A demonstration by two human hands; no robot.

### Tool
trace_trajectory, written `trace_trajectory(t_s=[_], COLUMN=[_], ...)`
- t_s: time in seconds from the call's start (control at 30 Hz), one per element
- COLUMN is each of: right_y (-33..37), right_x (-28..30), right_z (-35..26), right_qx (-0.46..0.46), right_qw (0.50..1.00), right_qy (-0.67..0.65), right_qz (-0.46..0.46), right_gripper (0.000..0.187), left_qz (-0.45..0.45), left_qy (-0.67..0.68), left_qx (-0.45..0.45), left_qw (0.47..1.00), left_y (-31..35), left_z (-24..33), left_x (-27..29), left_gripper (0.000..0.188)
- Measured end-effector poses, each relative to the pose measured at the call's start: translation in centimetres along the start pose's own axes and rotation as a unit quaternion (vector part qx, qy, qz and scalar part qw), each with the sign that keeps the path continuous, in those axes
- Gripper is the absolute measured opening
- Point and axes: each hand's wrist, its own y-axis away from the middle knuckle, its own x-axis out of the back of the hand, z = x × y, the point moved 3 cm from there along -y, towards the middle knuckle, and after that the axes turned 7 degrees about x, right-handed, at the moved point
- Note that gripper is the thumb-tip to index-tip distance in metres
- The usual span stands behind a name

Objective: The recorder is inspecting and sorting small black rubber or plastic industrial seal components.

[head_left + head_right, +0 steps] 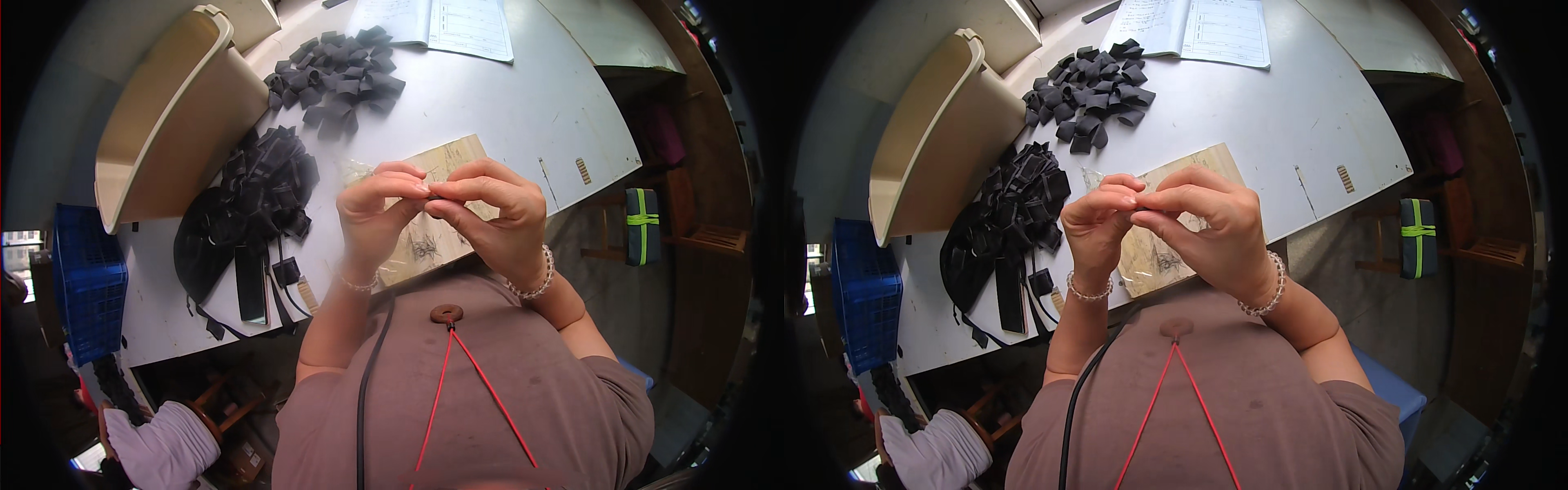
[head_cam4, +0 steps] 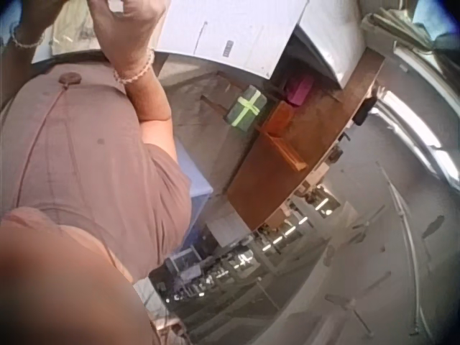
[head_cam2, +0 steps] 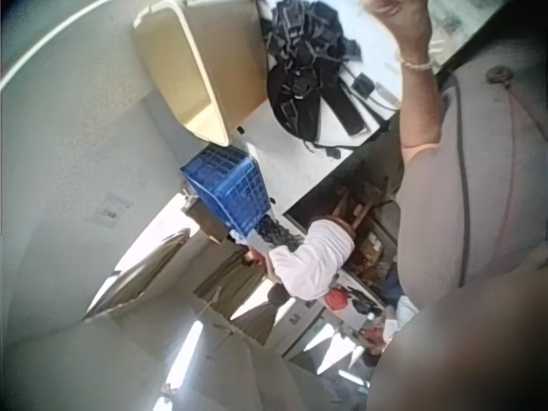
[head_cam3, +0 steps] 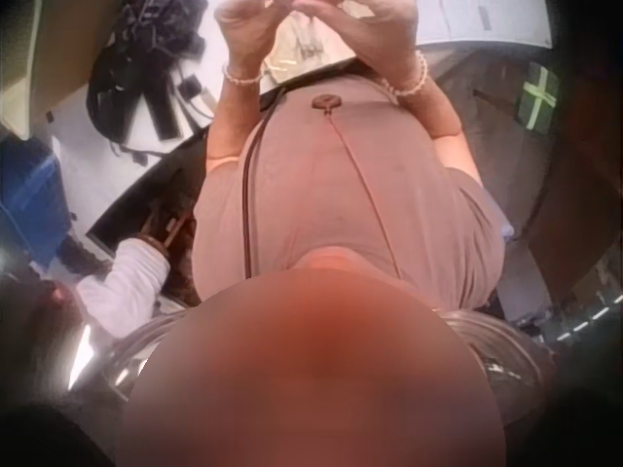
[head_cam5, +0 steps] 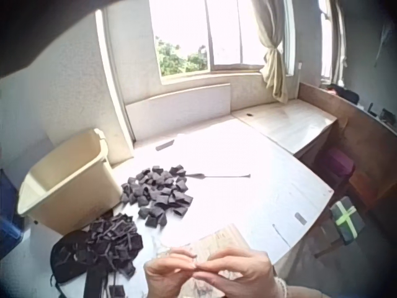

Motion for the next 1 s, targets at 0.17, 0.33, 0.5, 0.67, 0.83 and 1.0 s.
trace_trajectory(t_s=[0.17, 0.33, 0.5, 0.67, 0.83, 1.0], right_y=[0.3, 0.7, 1.2, 1.8, 1.5, 1.7], right_x=[0.1, 0.3, 0.2, -0.2, -0.4, -0.3], right_z=[0.4, 0.8, 0.9, 1.3, 1.1, 1.7], right_qx=[-0.009, -0.012, -0.035, -0.067, -0.048, -0.103], right_qw=[1.0, 1.0, 0.998, 0.991, 0.991, 0.986], right_qy=[0.001, -0.004, -0.059, -0.113, -0.113, -0.127], right_qz=[0.005, 0.005, 0.003, 0.035, 0.048, 0.023], right_gripper=[0.014, 0.014, 0.014, 0.015, 0.017, 0.016], left_qz=[0.023, 0.015, -0.001, 0.028, 0.029, 0.027], left_qy=[0.099, 0.114, 0.111, 0.102, 0.074, 0.067], left_qx=[0.086, 0.088, 0.071, 0.063, 0.035, 0.043], left_qw=[0.991, 0.99, 0.991, 0.992, 0.996, 0.996], left_y=[0.3, 0.3, 0.5, 0.7, 0.4, 0.5], left_z=[-1.2, -1.6, -1.5, -0.6, 0.3, -0.2], left_x=[-0.3, -0.5, -0.4, -0.5, -0.3, -0.1], left_gripper=[0.015, 0.014, 0.015, 0.02, 0.022, 0.023])
